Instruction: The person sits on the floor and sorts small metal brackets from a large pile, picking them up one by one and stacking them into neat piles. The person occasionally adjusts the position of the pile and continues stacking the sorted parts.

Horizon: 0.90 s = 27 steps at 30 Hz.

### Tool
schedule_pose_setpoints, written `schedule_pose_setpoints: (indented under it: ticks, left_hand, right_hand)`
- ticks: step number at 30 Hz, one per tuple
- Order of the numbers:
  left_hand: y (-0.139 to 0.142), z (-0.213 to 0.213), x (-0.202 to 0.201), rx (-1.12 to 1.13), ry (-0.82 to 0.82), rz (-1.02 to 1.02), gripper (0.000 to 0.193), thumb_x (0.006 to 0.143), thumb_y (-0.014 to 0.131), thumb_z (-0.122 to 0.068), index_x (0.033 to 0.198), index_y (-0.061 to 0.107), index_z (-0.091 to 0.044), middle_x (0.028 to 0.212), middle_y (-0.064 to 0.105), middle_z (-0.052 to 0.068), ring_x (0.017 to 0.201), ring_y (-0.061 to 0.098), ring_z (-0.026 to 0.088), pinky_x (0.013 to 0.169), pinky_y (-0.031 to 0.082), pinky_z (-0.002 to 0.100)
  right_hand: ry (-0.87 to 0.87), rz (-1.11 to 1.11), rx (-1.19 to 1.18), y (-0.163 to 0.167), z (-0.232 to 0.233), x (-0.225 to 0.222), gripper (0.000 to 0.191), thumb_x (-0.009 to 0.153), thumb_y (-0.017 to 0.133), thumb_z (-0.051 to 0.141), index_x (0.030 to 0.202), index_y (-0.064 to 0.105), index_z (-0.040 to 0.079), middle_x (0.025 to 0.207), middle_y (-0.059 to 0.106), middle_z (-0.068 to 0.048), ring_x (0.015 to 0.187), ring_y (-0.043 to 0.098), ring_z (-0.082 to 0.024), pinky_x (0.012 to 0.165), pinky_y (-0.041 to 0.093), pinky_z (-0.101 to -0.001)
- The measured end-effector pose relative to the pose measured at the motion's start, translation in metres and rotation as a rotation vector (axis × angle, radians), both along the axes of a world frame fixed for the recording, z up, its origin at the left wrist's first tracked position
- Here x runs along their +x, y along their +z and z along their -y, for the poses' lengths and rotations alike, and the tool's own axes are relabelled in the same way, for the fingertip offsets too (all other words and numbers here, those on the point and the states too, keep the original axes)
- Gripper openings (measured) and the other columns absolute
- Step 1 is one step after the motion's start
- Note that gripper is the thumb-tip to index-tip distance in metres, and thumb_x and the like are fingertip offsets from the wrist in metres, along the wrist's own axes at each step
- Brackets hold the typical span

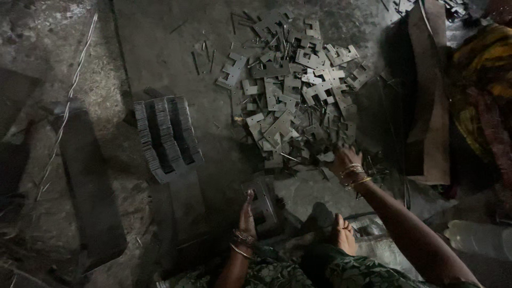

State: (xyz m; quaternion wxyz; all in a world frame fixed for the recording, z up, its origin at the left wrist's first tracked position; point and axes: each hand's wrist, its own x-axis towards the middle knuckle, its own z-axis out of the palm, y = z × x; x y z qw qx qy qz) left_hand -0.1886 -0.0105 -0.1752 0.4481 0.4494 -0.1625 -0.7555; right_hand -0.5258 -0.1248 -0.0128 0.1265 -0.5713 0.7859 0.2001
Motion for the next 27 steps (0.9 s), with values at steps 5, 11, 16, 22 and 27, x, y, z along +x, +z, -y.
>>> schedule_pose_setpoints:
  ticks: [5,11,16,22,27]
  left_hand:
    - [-0.005,0.003,0.002,-0.132,-0.021,-0.376,0.081,0.100,0.059,-0.055,0.157,0.039,-0.001,0.163,0.036,0.020,0.151,0.031,0.037,0.126,0.021,0.056]
    - [-0.005,0.014,-0.005,-0.531,-0.176,-0.081,0.086,0.101,0.047,-0.067,0.156,0.044,-0.001,0.167,0.038,0.014,0.157,0.031,0.028,0.129,0.024,0.048]
    - [-0.003,0.017,-0.006,-0.078,-0.281,-0.159,0.092,0.082,0.064,-0.063,0.156,0.038,-0.013,0.165,0.035,0.007,0.150,0.035,0.024,0.118,0.035,0.053]
    - [-0.006,0.003,-0.001,-0.370,-0.181,-0.142,0.097,0.089,0.053,-0.078,0.154,0.046,-0.006,0.163,0.042,0.012,0.148,0.040,0.028,0.122,0.033,0.046]
    - [-0.002,-0.001,0.003,-0.376,-0.172,-0.034,0.098,0.090,0.047,-0.082,0.148,0.054,-0.004,0.155,0.052,0.015,0.144,0.048,0.032,0.123,0.034,0.048]
  right_hand:
    - [-0.177,0.316,-0.122,0.003,-0.007,-0.003,0.046,0.085,0.066,0.036,0.129,0.073,0.024,0.125,0.075,-0.013,0.113,0.071,-0.037,0.095,0.060,-0.0537]
    - [0.854,0.259,-0.462,0.069,-0.018,0.029,0.054,0.063,0.083,0.048,0.110,0.072,0.026,0.116,0.075,-0.008,0.104,0.069,-0.032,0.088,0.056,-0.0593]
    - [0.127,0.777,-0.161,0.080,0.035,0.033,0.048,0.089,0.066,0.034,0.135,0.063,0.018,0.125,0.072,-0.011,0.105,0.072,-0.031,0.082,0.063,-0.0479]
    - [0.059,0.148,-0.181,0.016,0.053,0.020,0.055,0.089,0.076,0.039,0.129,0.059,0.005,0.115,0.071,-0.020,0.107,0.067,-0.039,0.085,0.056,-0.0551]
    - [-0.092,0.572,-0.391,-0.006,0.050,-0.001,0.063,0.070,0.084,0.034,0.120,0.061,0.003,0.105,0.071,-0.019,0.095,0.068,-0.039,0.080,0.057,-0.0489]
